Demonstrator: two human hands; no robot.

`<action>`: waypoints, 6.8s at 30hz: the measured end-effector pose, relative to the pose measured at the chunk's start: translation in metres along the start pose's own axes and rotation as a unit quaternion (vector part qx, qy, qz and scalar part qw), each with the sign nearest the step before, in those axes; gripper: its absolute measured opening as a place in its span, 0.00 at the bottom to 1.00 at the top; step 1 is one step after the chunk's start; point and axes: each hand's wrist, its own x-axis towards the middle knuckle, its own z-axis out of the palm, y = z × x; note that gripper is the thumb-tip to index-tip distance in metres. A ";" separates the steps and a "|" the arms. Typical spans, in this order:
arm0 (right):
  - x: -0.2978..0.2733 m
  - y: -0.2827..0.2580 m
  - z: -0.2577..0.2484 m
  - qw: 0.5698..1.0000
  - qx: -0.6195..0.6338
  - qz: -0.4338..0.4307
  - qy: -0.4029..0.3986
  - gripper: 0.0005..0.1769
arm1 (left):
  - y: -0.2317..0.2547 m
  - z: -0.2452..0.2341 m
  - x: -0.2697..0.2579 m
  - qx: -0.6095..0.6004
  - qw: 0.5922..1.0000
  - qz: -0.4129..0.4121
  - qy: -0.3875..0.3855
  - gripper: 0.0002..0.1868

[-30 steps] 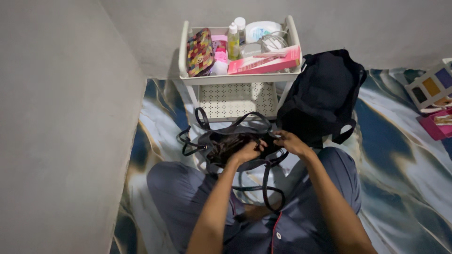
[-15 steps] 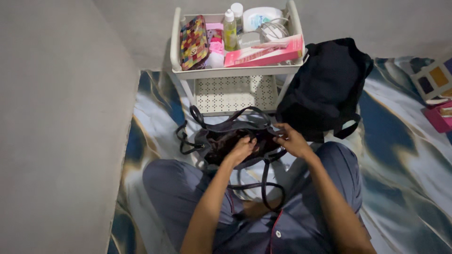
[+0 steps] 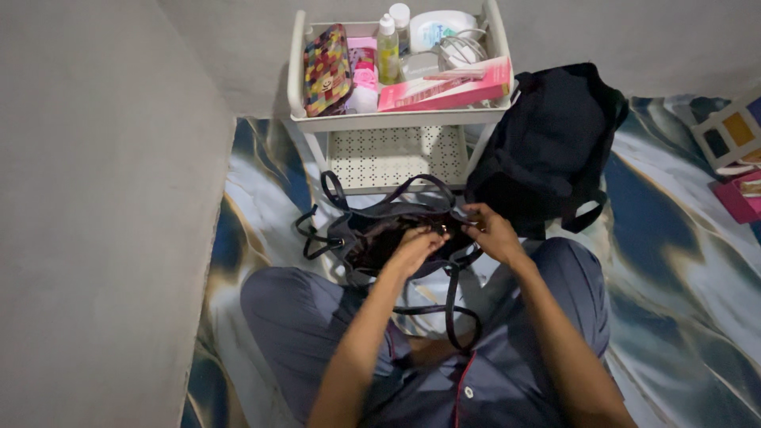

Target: The person sits on a bed and unpacks a black handbag, removing toiletry bottles, cosmetic pouches, a charger, a pink box, clothing, a towel and other items one at a time and placing them on a small white rolling cart beside them. They then handle the emptied bag and a backpack.

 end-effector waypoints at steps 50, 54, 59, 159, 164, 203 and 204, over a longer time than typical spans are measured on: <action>-0.038 -0.065 0.012 0.913 -0.269 -0.125 0.280 0.13 | 0.058 0.067 -0.058 0.388 0.874 0.249 0.154 0.29; -0.038 -0.065 0.011 0.919 -0.234 -0.084 0.304 0.12 | 0.070 0.066 -0.064 0.396 0.865 0.266 0.154 0.25; -0.042 -0.062 0.001 0.912 -0.252 -0.096 0.311 0.13 | 0.090 0.046 -0.089 0.474 0.824 0.262 0.165 0.17; -0.024 -0.207 0.140 0.962 -0.084 -0.191 -0.179 0.31 | 0.288 -0.131 -0.142 0.888 0.373 0.267 0.026 0.11; -0.025 -0.233 0.164 0.963 -0.106 -0.161 -0.188 0.32 | 0.300 -0.140 -0.140 0.916 0.322 0.231 0.062 0.09; -0.021 -0.148 -0.004 0.950 -0.116 -0.226 0.182 0.15 | 0.232 0.013 -0.132 0.835 0.485 0.160 0.204 0.17; -0.028 -0.145 -0.025 0.938 -0.161 -0.207 0.227 0.16 | 0.225 0.037 -0.133 0.827 0.503 0.180 0.176 0.18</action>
